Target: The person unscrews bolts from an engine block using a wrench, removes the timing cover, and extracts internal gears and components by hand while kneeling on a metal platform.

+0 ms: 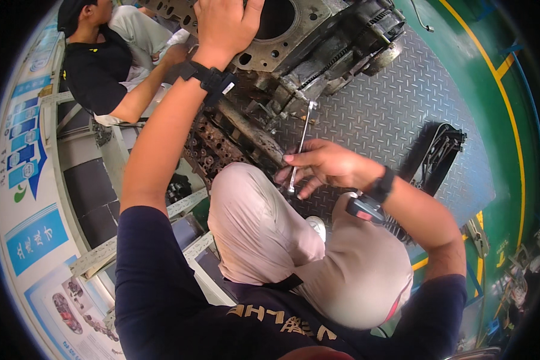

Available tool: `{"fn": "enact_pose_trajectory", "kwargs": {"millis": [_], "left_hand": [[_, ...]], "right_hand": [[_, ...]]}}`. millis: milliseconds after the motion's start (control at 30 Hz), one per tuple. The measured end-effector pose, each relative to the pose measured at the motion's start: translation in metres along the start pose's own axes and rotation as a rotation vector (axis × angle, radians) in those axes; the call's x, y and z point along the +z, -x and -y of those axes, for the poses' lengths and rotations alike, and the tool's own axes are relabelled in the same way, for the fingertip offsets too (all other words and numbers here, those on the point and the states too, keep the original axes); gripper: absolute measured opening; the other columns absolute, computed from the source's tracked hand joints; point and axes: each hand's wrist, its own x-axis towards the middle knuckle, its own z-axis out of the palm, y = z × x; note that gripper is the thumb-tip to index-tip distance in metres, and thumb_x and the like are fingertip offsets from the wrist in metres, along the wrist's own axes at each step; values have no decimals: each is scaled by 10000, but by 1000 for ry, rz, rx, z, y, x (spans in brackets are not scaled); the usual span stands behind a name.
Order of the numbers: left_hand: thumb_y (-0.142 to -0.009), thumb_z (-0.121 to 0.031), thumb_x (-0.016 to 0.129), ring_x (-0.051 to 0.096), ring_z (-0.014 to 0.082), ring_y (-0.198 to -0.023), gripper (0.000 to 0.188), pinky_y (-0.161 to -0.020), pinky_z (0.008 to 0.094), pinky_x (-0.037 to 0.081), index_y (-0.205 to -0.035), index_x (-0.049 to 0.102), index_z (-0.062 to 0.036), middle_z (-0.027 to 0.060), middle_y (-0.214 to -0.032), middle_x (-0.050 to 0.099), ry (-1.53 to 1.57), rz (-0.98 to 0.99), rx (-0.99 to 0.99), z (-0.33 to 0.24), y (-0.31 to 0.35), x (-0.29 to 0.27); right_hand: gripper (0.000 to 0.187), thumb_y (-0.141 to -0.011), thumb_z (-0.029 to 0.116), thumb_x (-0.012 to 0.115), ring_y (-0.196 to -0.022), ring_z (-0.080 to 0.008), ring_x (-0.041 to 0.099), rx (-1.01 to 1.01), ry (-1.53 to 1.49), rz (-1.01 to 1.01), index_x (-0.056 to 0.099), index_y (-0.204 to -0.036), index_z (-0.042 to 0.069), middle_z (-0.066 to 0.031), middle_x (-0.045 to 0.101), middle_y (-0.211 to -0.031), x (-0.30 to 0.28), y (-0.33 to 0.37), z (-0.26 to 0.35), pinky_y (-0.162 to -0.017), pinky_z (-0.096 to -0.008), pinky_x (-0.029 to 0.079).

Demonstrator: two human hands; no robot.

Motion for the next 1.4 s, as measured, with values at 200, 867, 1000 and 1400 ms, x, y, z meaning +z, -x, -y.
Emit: {"fn": "enact_pose_trajectory", "kwargs": {"millis": [200,867,1000,1400], "left_hand": [[-989,-400,582,610,414,-673,358,-646,533,419,-837,693,-96,146,-729,675,-89,-159,140,44,10,24],[-1002,-279,555,541,411,-1135,329,-1004,491,419,-1187,604,-12,203,-1154,617,-31,19,2,13,4,-12],[-976,-376,599,608,419,-667,341,-657,531,420,-822,690,-86,152,-710,668,-144,37,200,51,11,30],[-993,-254,548,546,406,-1117,306,-1005,480,420,-1162,606,-6,206,-1140,616,-12,-7,35,9,1,0]], "right_hand": [[400,-933,431,741,-861,-303,699,-343,1236,-600,744,-979,33,-194,719,-927,-102,-46,2,-733,-447,562],[448,-1007,256,655,-806,-338,739,143,-97,35,526,-1296,-61,-337,698,-1128,17,43,55,-701,-500,648],[380,-960,314,751,-844,-211,714,-218,91,-29,690,-1051,-50,-149,757,-1014,-5,-33,-17,-703,-374,624],[429,-955,401,737,-615,-135,580,-242,1260,-534,717,-998,-25,-49,571,-667,-92,75,108,-577,-330,500]]}}
